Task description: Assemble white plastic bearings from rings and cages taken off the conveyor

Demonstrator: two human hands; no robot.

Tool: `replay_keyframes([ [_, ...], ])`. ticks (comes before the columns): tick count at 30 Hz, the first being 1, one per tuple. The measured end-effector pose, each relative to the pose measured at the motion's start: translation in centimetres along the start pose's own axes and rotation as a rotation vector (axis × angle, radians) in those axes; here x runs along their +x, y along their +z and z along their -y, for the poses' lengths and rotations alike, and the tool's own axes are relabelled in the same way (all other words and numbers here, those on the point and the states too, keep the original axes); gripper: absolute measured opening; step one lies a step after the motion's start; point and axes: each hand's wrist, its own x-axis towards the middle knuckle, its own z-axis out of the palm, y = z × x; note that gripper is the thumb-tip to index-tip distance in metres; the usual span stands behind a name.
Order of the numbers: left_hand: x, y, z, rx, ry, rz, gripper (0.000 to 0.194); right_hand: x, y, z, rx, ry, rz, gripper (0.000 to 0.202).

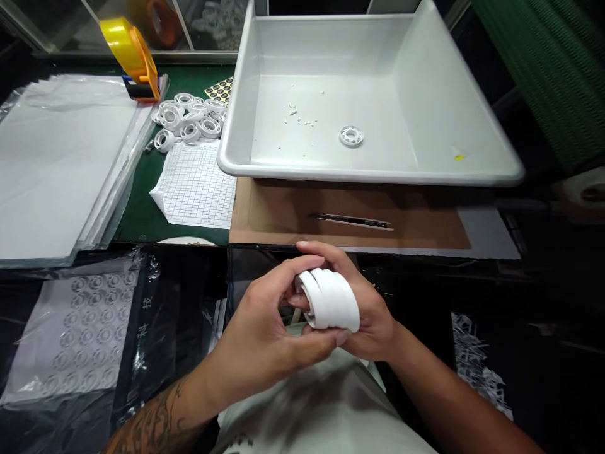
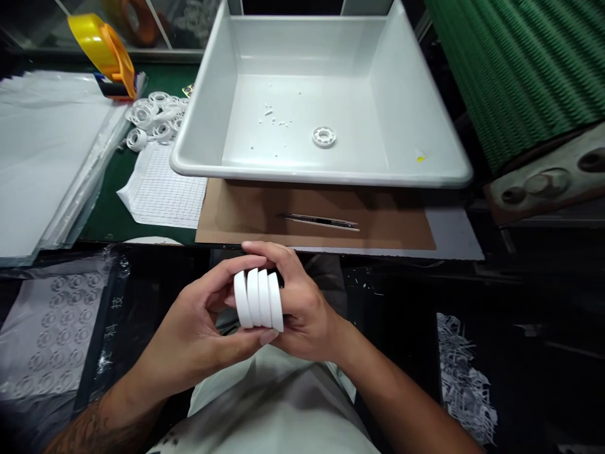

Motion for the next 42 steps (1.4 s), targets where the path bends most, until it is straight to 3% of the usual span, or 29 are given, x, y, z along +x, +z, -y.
replay_keyframes([
  [3,-0.1,0.1,0.0,-0.021,-0.016,0.011,0.067,0.0,0.2,0.2,0.030,-0.001,-0.027,0.028],
  [7,-0.4,0.3,0.0,-0.070,0.004,0.046,0.057,-0.1,0.2,0.5,0.042,0.039,-0.045,0.023],
  [13,-0.8,0.9,-0.1,-0.032,0.046,0.016,0.064,0.1,-0.1,0.4,0.072,0.083,-0.088,0.063],
  [16,-0.6,1.1,0.0,-0.019,0.060,0.009,0.063,0.2,-0.4,0.2,0.044,0.084,-0.078,0.071],
  [18,-0.4,1.4,0.2,-0.033,0.074,0.006,0.066,0.1,-0.3,-0.1,-0.009,0.075,-0.069,0.059],
  [21,-0.1,1.7,0.6,-0.086,0.071,-0.016,0.070,0.0,0.0,-0.5,-0.093,-0.055,-0.067,0.027],
  [24,0.3,1.3,0.9,-0.046,0.098,-0.047,0.060,-0.4,-0.1,-0.6,-0.052,-0.120,-0.046,0.023],
  [26,0.6,0.6,1.1,0.099,0.202,-0.108,0.055,-0.9,-0.4,-0.5,0.046,-0.035,-0.069,0.021],
  [29,1.0,-0.4,1.6,0.509,0.456,-0.181,0.048,-1.8,-0.7,-0.2,0.214,0.216,-0.220,0.030],
  [32,1.4,-0.9,2.0,0.878,0.568,-0.020,0.041,-2.0,-0.1,0.2,0.334,0.507,-0.269,0.051],
  [34,1.6,-0.9,2.1,0.973,0.589,0.047,0.049,-1.7,0.5,0.6,0.405,0.597,-0.265,0.056],
  [37,1.7,-0.8,2.2,0.870,0.622,0.011,0.065,-1.2,1.0,1.3,0.594,0.616,-0.295,0.053],
  [42,1.1,0.3,3.8,0.259,0.583,-0.038,0.078,-0.4,1.1,2.9,0.753,0.712,-0.302,0.064],
])
